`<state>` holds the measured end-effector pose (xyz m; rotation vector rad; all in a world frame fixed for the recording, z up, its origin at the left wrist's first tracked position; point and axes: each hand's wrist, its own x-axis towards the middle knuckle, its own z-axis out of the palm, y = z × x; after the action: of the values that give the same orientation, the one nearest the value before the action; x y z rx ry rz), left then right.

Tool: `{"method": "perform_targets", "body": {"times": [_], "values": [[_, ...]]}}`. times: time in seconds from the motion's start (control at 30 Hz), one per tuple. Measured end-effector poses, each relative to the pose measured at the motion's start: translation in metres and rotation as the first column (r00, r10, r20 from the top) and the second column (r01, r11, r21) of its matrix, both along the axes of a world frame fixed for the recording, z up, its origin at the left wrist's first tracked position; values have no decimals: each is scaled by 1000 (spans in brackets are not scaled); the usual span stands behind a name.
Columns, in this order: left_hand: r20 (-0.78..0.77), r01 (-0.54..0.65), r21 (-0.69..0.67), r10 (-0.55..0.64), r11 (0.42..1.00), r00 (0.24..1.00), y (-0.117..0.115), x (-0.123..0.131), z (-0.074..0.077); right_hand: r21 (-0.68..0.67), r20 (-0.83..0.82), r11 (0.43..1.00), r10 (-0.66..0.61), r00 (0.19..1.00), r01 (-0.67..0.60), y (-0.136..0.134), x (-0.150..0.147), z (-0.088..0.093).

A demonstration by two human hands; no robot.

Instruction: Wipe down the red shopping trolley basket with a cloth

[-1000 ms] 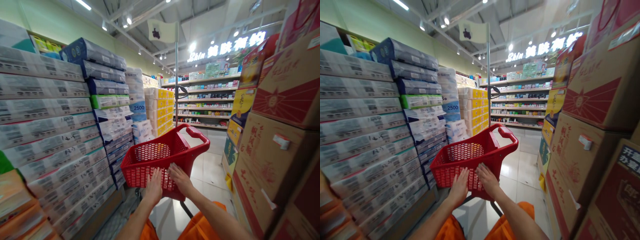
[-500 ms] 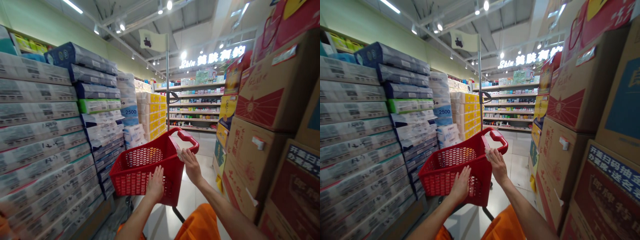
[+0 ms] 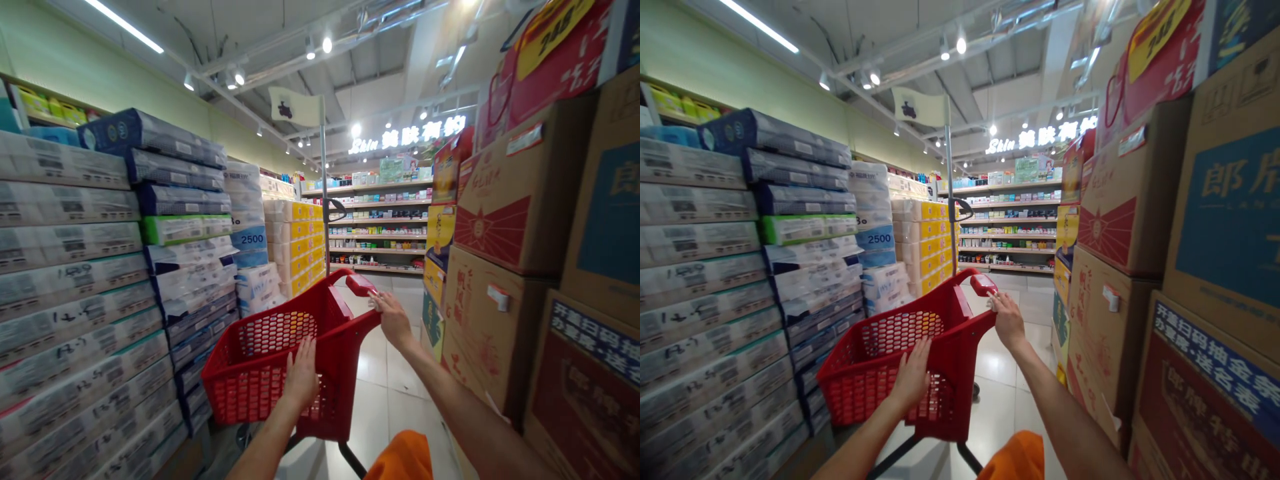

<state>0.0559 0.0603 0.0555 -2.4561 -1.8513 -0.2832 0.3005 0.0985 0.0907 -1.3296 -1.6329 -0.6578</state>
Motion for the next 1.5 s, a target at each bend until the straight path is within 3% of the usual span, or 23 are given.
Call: {"method": "perform_targets", "body": {"times": [0.07, 0.17, 0.2, 0.3, 0.37, 0.5, 0.57, 0.63, 0.73, 0.8, 0.93, 1.03, 1.17, 1.23, 1.3, 1.4, 1.5], "values": [[-2, -85, -82, 85, 993, 996, 5, -1, 5, -137, 62, 987, 98, 993, -89, 3, -15, 7], [-19, -142, -173, 141, 975, 990, 9, -4, 8, -351, 203, 917, 272, 940, -190, 0, -31, 14], [-20, -142, -181, 141, 973, 990, 9, -5, 9, -382, 208, 911, 246, 946, -153, -2, -29, 20], [6, -135, -186, 139, 973, 990, 7, -4, 9, -390, 98, 919, -16, 995, 53, -6, -10, 39], [20, -137, -185, 144, 973, 989, 4, -1, 9, -386, 59, 920, -50, 997, 69, -9, -7, 43], [18, -119, -170, 124, 978, 992, -4, 2, 5, -375, 163, 909, 260, 952, -185, -19, -43, 25], [36, -103, -152, 109, 983, 993, -7, -2, 3, -386, 225, 892, 337, 914, -234, -24, -55, 19], [56, -140, -147, 149, 979, 987, -10, -10, 2, -386, 241, 910, 259, 935, -153, -28, -49, 24], [46, -197, -155, 207, 968, 977, -12, -22, 1, -368, 190, 929, 41, 981, 33, -28, -25, 36], [36, -186, -165, 194, 969, 980, -11, -26, -1, -369, 166, 927, -6, 986, 68, -26, -23, 32], [14, -138, -124, 141, 983, 990, -11, -25, -8, -334, 237, 935, 202, 950, -115, -30, -62, -1], [-6, -106, -93, 106, 990, 994, -15, -23, -13, -336, 303, 922, 300, 905, -193, -34, -72, -8], [8, -100, -110, 102, 989, 995, -22, -19, -14, -309, 234, 948, -3, 972, 77, -34, -39, 6], [16, -94, -109, 96, 990, 995, -25, -17, -13, -314, 183, 940, -78, 980, 133, -37, -34, 4], [28, -86, -99, 90, 991, 996, -27, -15, -10, -349, 166, 936, 5, 986, 54, -42, -48, -6], [98, -100, -70, 107, 993, 989, -27, -10, -1, -438, 158, 886, 244, 957, -154, -52, -81, -20], [266, -26, 29, 18, 999, 964, -21, 11, 11, -501, 7, 815, 340, 940, -291, -55, -94, -17]]}}
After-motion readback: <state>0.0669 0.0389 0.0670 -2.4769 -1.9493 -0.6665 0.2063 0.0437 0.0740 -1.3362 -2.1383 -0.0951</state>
